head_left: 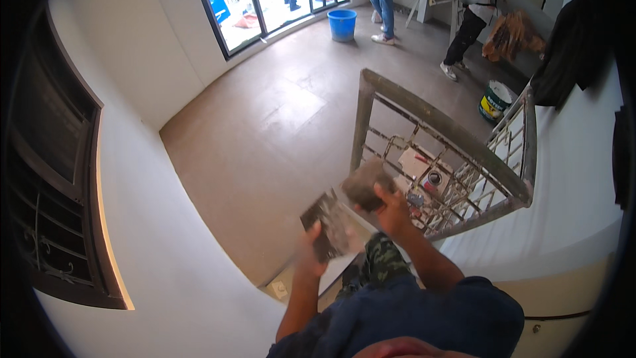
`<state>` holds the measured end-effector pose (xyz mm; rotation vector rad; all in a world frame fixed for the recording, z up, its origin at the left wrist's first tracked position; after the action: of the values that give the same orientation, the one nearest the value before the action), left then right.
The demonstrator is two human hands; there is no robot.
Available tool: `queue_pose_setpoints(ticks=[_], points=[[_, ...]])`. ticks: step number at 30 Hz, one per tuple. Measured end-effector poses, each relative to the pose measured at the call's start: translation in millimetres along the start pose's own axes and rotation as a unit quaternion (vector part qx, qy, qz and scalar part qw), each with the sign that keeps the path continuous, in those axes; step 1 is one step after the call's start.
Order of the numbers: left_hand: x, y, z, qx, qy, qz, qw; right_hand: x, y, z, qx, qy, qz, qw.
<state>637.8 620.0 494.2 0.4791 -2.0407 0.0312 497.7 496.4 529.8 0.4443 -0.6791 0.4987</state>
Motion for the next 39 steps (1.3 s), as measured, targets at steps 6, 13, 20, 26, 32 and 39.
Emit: queue_pose_setpoints(ticks=[6, 13, 20, 26, 32, 39], points=[[4.1, -47.2, -75.5, 0.040, -0.096, -0.005, 0.995, 52.7, 14.6, 43.6, -0.103, 0.436, -0.008, 0.894], [14.3, -94.6, -102.6, 0.047, -0.153, 0.020, 0.987, 65.5, -33.6, 36.3, -0.124, 0.490, -0.014, 0.863], [40.1, -142.1, -74.3, -0.153, -0.112, 0.061, 0.980, 34.1, -86.9, 43.8, -0.054, 0.084, -0.111, 0.989], [108.3, -144.3, -82.1, -0.198, -0.056, 0.073, 0.976, 101.4, -96.9, 61.4, -0.013, -0.117, -0.006, 0.993], [157.4, -166.3, -130.2, -0.140, -0.126, 0.110, 0.976, 120.7, -80.6, 117.0, -0.096, 0.049, -0.012, 0.994], [178.1, -166.8, -140.2, -0.152, -0.160, 0.127, 0.967, 122.9, -102.3, 124.7, -0.036, 0.161, -0.121, 0.979]])
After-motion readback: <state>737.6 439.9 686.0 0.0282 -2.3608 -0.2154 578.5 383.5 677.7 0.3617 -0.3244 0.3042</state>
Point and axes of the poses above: each hand's wrist, its own y-axis away from the middle knuckle, its own x-axis out of the palm, z = x × y, the point moved 10 cm from there along -y, towards the middle knuckle, and after that the axes turned 11 degrees about x, right-handed, at the moved point
